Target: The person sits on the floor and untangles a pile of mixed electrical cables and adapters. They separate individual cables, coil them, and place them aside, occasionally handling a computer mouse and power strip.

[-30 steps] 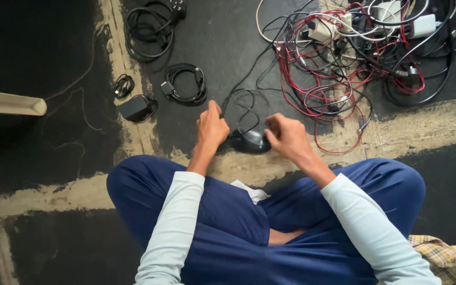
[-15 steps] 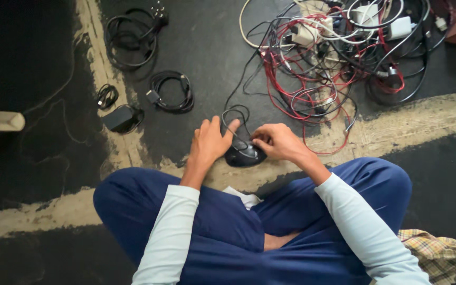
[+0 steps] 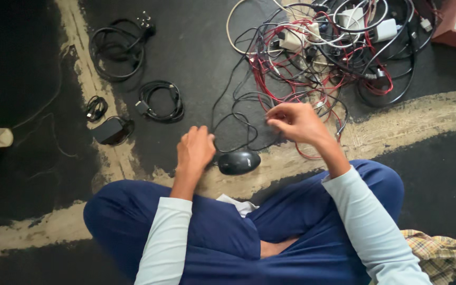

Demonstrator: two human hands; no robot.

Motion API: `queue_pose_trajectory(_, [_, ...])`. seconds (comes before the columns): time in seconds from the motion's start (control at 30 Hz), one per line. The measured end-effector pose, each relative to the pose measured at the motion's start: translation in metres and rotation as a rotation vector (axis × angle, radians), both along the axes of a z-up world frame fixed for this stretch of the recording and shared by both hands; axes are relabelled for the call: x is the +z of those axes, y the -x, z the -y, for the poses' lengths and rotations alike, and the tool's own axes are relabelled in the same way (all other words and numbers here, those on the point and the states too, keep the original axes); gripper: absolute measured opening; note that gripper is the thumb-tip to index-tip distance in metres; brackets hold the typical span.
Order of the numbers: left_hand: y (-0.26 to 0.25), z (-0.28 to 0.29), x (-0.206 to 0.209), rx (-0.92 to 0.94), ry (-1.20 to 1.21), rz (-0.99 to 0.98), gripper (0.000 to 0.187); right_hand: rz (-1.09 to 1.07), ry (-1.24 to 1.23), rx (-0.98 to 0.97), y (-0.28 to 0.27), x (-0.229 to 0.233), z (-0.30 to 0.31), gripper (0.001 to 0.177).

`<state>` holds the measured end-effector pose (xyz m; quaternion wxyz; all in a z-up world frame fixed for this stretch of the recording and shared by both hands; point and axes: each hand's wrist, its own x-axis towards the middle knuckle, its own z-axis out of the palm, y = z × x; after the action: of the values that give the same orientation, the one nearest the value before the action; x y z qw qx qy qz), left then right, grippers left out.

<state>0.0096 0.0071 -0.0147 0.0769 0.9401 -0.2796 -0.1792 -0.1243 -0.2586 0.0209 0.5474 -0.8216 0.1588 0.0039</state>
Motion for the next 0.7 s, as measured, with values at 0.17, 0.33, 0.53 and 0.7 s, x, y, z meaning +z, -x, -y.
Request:
queue_pose_trajectory(0.17, [-0.002,0.01,0.019,0.052,0.209,0.067,0.038,-0.089,-0.206,-0.033,-0.005,-0.006,-0.04,0.026])
queue_pose_trajectory(0.33, [0.005,0.028,0.028,0.059,0.454,0.008,0.043,0.142,-0.224,-0.055,-0.011,-0.016,-0.057,0.024])
queue_pose_trajectory(0.53, [0.0,0.028,0.025,0.09,0.505,-0.059,0.05,0.315,0.044,-0.017,-0.016,-0.021,-0.061,0.019])
queue_pose_trajectory(0.7, [-0.006,0.019,0.015,0.145,0.353,0.007,0.015,0.469,0.39,0.038,-0.018,0.005,-0.064,0.029])
